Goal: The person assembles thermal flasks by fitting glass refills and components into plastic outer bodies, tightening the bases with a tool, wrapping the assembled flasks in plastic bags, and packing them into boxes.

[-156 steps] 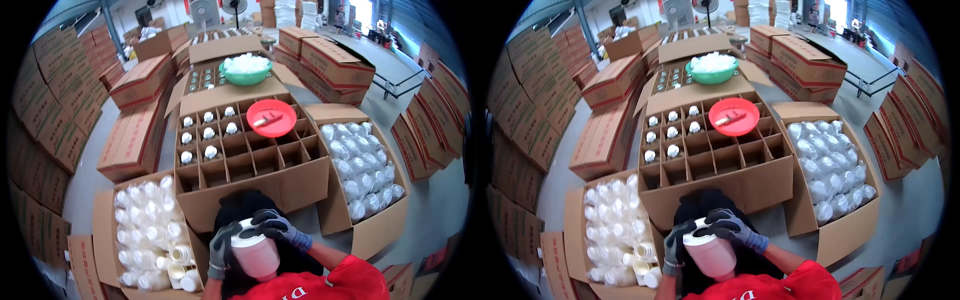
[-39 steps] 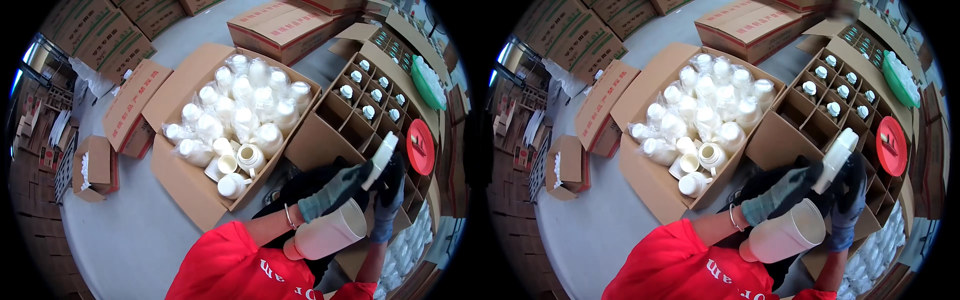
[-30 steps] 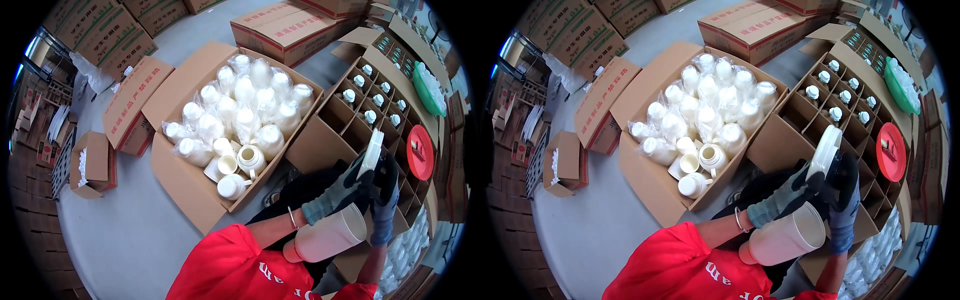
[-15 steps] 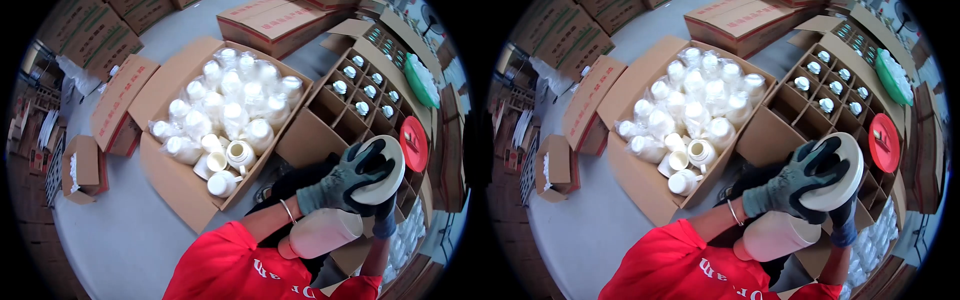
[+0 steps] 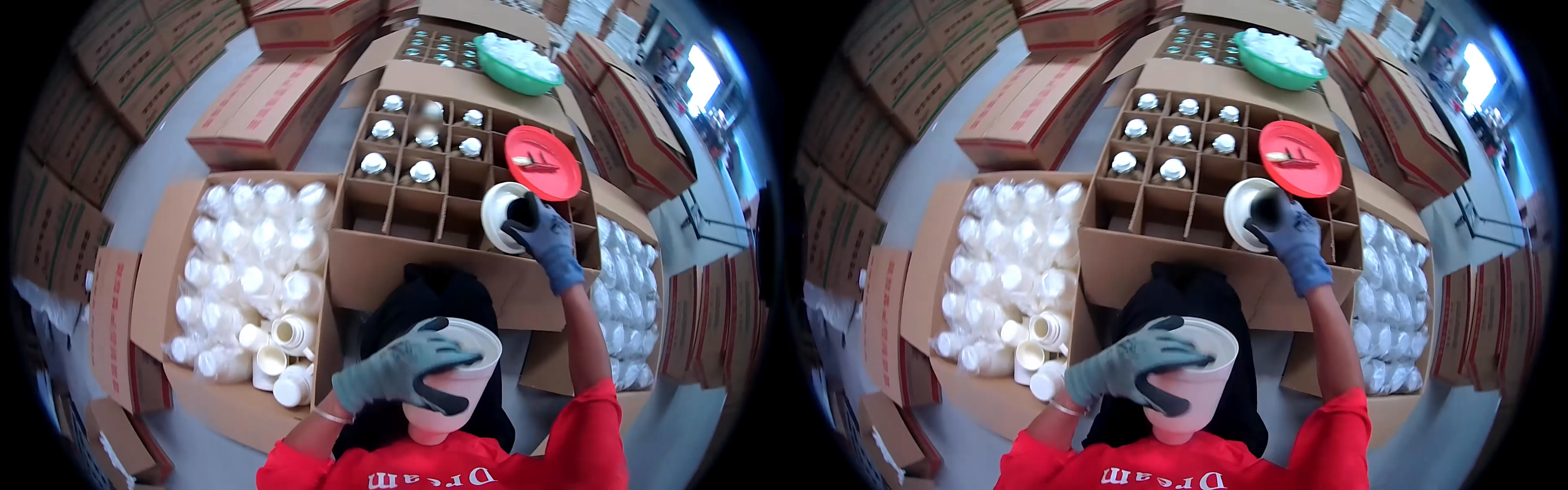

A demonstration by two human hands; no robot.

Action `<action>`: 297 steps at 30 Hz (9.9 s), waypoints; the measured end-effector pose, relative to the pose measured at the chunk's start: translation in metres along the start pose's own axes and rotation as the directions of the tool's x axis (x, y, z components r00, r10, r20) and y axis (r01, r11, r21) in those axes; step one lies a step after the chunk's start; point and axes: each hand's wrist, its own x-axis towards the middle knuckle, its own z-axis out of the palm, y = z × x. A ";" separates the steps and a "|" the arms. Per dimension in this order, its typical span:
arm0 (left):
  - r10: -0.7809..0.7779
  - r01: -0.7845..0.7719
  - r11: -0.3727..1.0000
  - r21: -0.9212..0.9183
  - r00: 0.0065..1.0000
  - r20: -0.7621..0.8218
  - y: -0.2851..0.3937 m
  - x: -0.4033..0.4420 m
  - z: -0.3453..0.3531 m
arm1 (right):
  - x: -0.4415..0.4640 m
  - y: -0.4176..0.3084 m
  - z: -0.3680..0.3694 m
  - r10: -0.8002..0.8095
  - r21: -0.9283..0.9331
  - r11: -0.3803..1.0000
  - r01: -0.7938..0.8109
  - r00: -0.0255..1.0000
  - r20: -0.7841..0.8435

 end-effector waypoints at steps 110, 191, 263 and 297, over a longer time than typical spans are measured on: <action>-0.457 0.297 0.718 -0.629 0.883 -0.105 -0.063 0.017 -0.017 | -0.297 -0.068 0.012 0.015 0.751 0.660 0.020 0.999 -0.039; -0.694 0.732 0.673 0.109 0.675 -0.249 -0.069 -0.249 0.096 | -0.171 -0.136 -0.017 -0.246 0.927 0.340 0.160 0.966 -0.076; -0.507 0.640 0.745 0.186 0.725 -0.465 -0.110 -0.211 0.030 | -0.146 -0.097 -0.014 -0.182 0.838 0.528 -0.136 0.946 0.268; -0.523 0.386 0.838 0.386 0.770 0.367 -0.029 0.055 0.006 | 0.041 0.060 0.079 -0.424 0.185 0.897 0.402 0.900 0.099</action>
